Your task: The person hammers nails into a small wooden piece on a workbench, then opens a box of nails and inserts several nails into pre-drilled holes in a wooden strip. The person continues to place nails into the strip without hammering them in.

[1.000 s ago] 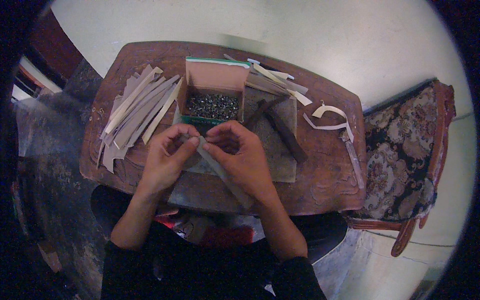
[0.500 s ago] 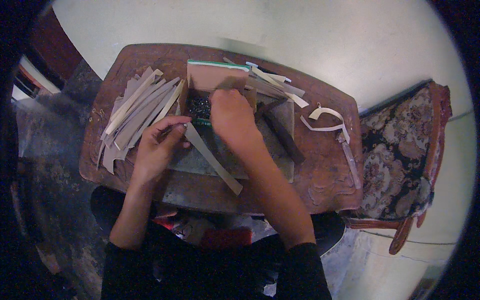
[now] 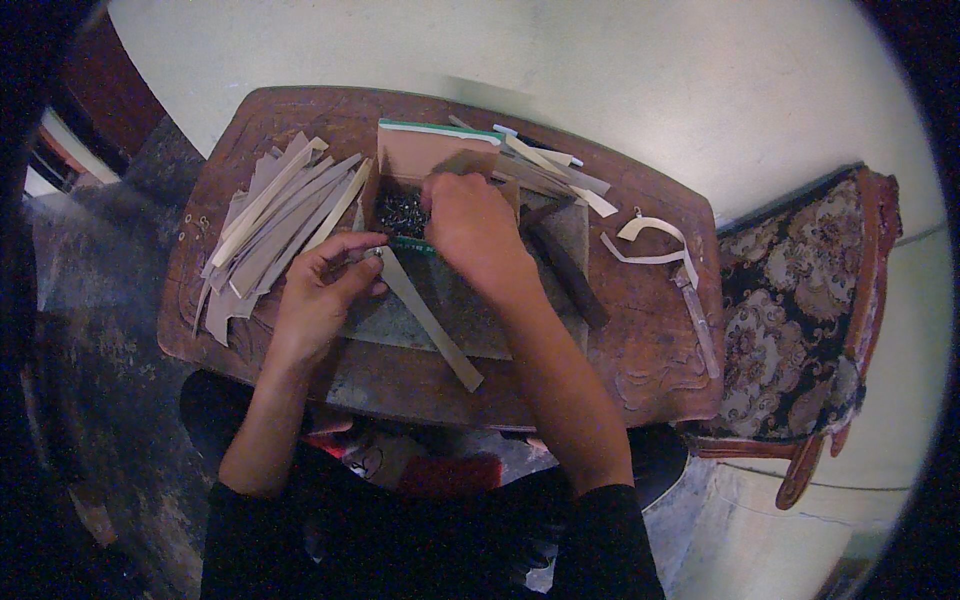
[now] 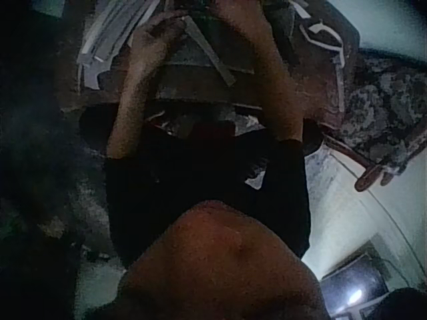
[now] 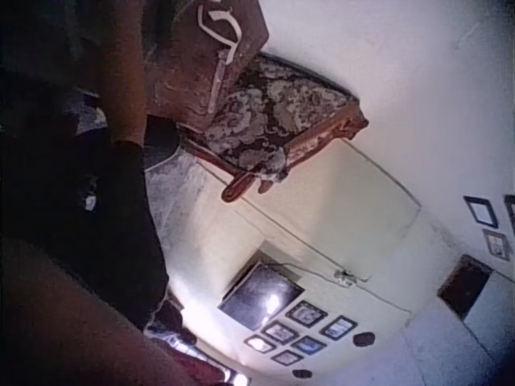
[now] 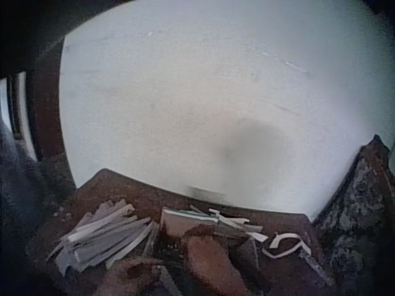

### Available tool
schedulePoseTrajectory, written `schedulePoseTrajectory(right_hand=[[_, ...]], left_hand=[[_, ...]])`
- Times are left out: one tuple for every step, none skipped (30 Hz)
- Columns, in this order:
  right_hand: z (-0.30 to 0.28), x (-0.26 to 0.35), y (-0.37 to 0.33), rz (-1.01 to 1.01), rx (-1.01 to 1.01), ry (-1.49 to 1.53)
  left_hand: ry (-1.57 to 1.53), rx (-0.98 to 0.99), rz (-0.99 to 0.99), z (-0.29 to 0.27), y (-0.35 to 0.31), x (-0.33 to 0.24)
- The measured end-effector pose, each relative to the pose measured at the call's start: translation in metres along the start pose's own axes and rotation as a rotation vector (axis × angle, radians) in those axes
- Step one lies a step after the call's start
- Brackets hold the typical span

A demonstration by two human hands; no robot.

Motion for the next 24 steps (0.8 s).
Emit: schedulePoseTrajectory(right_hand=[[-0.002, -0.001, -0.001, -0.011, -0.018, 0.039], [-0.004, -0.001, -0.001, -0.022, -0.035, 0.077], [-0.006, -0.002, -0.002, -0.043, -0.041, 0.094], [-0.009, -0.004, -0.004, -0.064, -0.048, 0.110], [-0.012, -0.006, -0.006, -0.085, -0.054, 0.127], [-0.012, -0.006, -0.008, -0.099, -0.055, 0.081], [-0.012, -0.007, -0.010, -0.113, -0.057, 0.036], [-0.012, -0.006, -0.012, -0.126, -0.058, -0.011], [-0.012, -0.006, -0.013, -0.128, -0.056, -0.014], [-0.013, -0.006, -0.014, -0.131, -0.054, -0.017], [-0.013, -0.005, -0.014, -0.135, -0.052, -0.020], [-0.014, -0.006, -0.015, -0.128, -0.048, -0.021], [-0.014, -0.006, -0.015, -0.122, -0.045, -0.022], [-0.013, -0.007, -0.015, -0.115, -0.040, -0.023], [-0.015, -0.007, -0.015, -0.115, -0.043, 0.010], [-0.017, -0.006, -0.016, -0.114, -0.046, 0.042], [-0.020, -0.005, -0.018, -0.110, -0.049, 0.073], [-0.023, -0.004, -0.020, -0.105, -0.049, 0.144], [-0.027, -0.003, -0.022, -0.099, -0.049, 0.215], [-0.028, -0.001, -0.024, -0.097, -0.049, 0.290], [-0.029, 0.000, -0.026, -0.107, -0.055, 0.362], [-0.030, 0.000, -0.030, -0.117, -0.061, 0.435], [-0.030, 0.001, -0.035, -0.127, -0.066, 0.509], [-0.032, 0.007, -0.041, -0.149, -0.075, 0.485]], left_hand=[[-0.006, -0.013, -0.020, 0.000, 0.000, 0.001], [-0.012, -0.027, -0.039, 0.000, -0.002, 0.001], [-0.019, -0.041, -0.059, 0.000, -0.002, 0.002], [-0.026, -0.039, -0.061, 0.000, -0.003, 0.003], [-0.033, -0.037, -0.063, 0.001, -0.003, 0.005], [-0.041, -0.034, -0.065, 0.002, -0.003, 0.007], [-0.038, -0.032, -0.061, 0.002, -0.003, 0.007], [-0.036, -0.030, -0.057, 0.003, -0.003, 0.007], [-0.033, -0.027, -0.054, 0.003, -0.003, 0.008], [-0.040, -0.020, -0.048, 0.004, -0.002, 0.008], [-0.045, -0.015, -0.042, 0.005, -0.002, 0.008], [-0.050, -0.009, -0.036, 0.005, -0.002, 0.008], [-0.040, -0.008, -0.022, 0.006, -0.002, 0.006], [-0.030, -0.007, -0.008, 0.006, -0.002, 0.005], [-0.021, -0.006, 0.006, 0.007, -0.002, 0.004], [-0.009, -0.003, -0.010, 0.006, -0.002, 0.004], [0.001, 0.001, -0.027, 0.007, -0.003, 0.004], [0.010, 0.007, -0.043, 0.008, -0.003, 0.004], [0.009, 0.010, -0.064, 0.009, -0.003, 0.005], [0.011, 0.008, -0.086, 0.009, -0.004, 0.007], [0.013, 0.008, -0.107, 0.010, -0.005, 0.008], [0.001, 0.012, -0.102, 0.011, -0.005, 0.007], [-0.010, 0.014, -0.098, 0.011, -0.005, 0.007], [-0.022, 0.017, -0.094, 0.011, -0.005, 0.007]])
Point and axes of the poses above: each hand's wrist, its own y-axis towards the middle knuckle, its own z-axis out of the palm, x = y × z, the point moved 10 cm from there along y, towards the middle knuckle, and after that the axes turned 8 degrees about x, right-handed, at the moved point
